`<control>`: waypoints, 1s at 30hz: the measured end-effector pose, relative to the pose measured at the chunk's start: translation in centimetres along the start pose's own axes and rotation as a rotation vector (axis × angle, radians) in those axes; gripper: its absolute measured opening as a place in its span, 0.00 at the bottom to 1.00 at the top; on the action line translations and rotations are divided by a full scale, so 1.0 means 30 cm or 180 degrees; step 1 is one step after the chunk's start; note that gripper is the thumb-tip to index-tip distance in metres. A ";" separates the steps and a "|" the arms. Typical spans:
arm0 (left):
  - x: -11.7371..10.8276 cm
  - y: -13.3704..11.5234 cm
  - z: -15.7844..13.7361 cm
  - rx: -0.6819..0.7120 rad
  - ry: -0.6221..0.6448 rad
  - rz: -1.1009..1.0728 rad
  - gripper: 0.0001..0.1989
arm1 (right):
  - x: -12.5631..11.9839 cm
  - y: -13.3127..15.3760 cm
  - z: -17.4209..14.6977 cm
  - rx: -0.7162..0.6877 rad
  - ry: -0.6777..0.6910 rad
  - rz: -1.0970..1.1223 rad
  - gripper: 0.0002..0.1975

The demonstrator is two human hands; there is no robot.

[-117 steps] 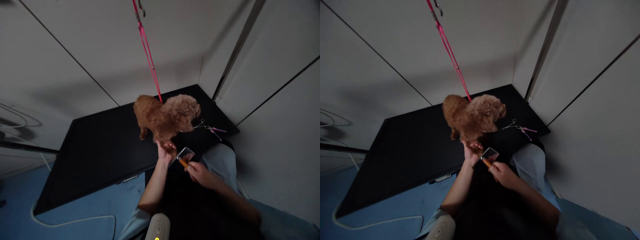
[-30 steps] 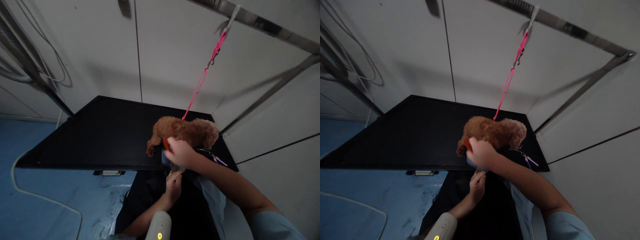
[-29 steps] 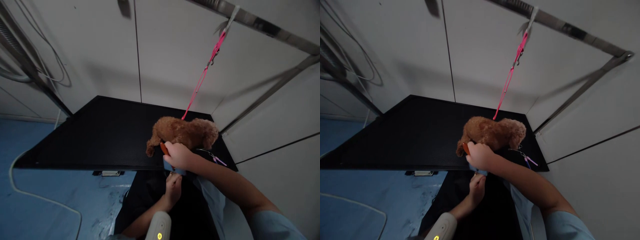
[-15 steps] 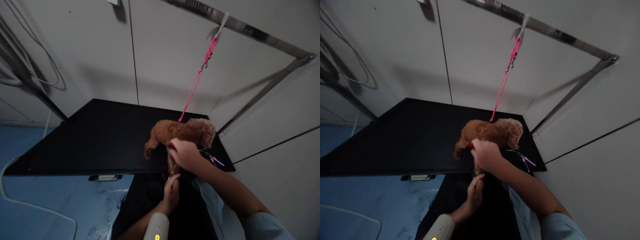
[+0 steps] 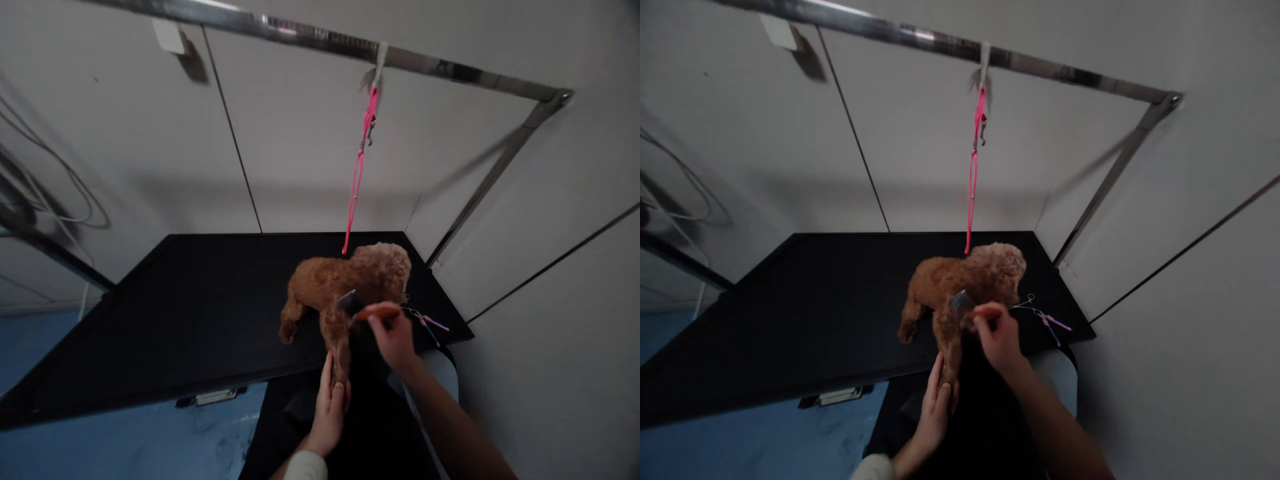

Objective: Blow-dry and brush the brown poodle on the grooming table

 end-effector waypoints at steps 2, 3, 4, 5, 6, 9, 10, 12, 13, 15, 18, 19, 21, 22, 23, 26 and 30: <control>-0.025 -0.019 -0.002 -0.0198 0.0102 0.0129 0.41 | -0.002 -0.025 0.011 0.0020 0.0243 0.0285 0.05; -0.038 -0.030 -0.003 -0.0276 0.0151 0.0198 0.43 | -0.009 -0.037 0.018 0.0053 0.0093 0.0321 0.05; -0.050 -0.043 -0.005 -0.0330 0.0205 0.0277 0.43 | -0.019 -0.048 0.024 0.0087 -0.0297 0.0287 0.06; -0.060 -0.058 -0.007 -0.0375 0.0256 0.0346 0.43 | -0.030 -0.057 0.028 0.0095 -0.0804 0.0235 0.06; -0.067 -0.073 -0.010 -0.0397 0.0268 0.0394 0.41 | -0.038 -0.064 0.029 0.0062 -0.1230 0.0215 0.06; -0.070 -0.114 -0.020 -0.0357 0.0127 0.0441 0.35 | -0.023 -0.072 0.027 -0.0133 -0.0773 0.0556 0.05; -0.066 -0.126 -0.024 -0.0339 0.0061 0.0436 0.33 | -0.010 -0.073 0.029 -0.0108 -0.0359 0.0762 0.05; -0.053 -0.145 -0.029 -0.0401 0.0033 0.0465 0.33 | 0.004 -0.077 0.034 0.0105 -0.0124 0.1074 0.05; -0.045 -0.155 -0.031 -0.0450 0.0059 0.0512 0.32 | 0.004 -0.080 0.034 0.0224 -0.0398 0.1144 0.06; -0.031 -0.173 -0.031 -0.0493 0.0112 0.0701 0.30 | 0.000 -0.085 0.020 0.0321 -0.0947 0.1185 0.07; -0.020 -0.194 -0.031 -0.0315 0.0085 0.1193 0.28 | 0.014 -0.085 -0.033 0.0373 0.0036 0.1425 0.06; -0.021 -0.198 -0.033 -0.0247 0.0051 0.1388 0.29 | 0.020 -0.086 -0.055 0.0487 0.0348 0.1523 0.06; -0.027 -0.200 -0.041 -0.0071 -0.0023 0.1775 0.33 | 0.025 -0.087 -0.089 0.0749 0.0222 0.1536 0.07; -0.032 -0.199 -0.046 0.0036 -0.0039 0.1955 0.34 | 0.024 -0.087 -0.099 0.0820 -0.0037 0.1464 0.07; -0.036 -0.197 -0.052 0.0148 -0.0026 0.2108 0.35 | 0.025 -0.087 -0.105 0.0822 -0.0153 0.1412 0.07; -0.044 -0.201 -0.061 0.0345 0.0229 0.2346 0.35 | 0.025 -0.101 -0.096 0.0760 0.0169 0.1547 0.07; -0.019 -0.266 -0.039 0.0033 0.1247 0.2401 0.23 | -0.015 -0.196 -0.108 0.1211 -0.0933 0.1398 0.10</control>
Point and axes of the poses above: each hand's wrist, its own z-axis towards the middle knuckle, its own x-axis out of the palm, y = z × x, the point moved 1 cm from there along z, towards the middle knuckle, and after that the axes turned 7 degrees about -z, right-handed, at the moved point
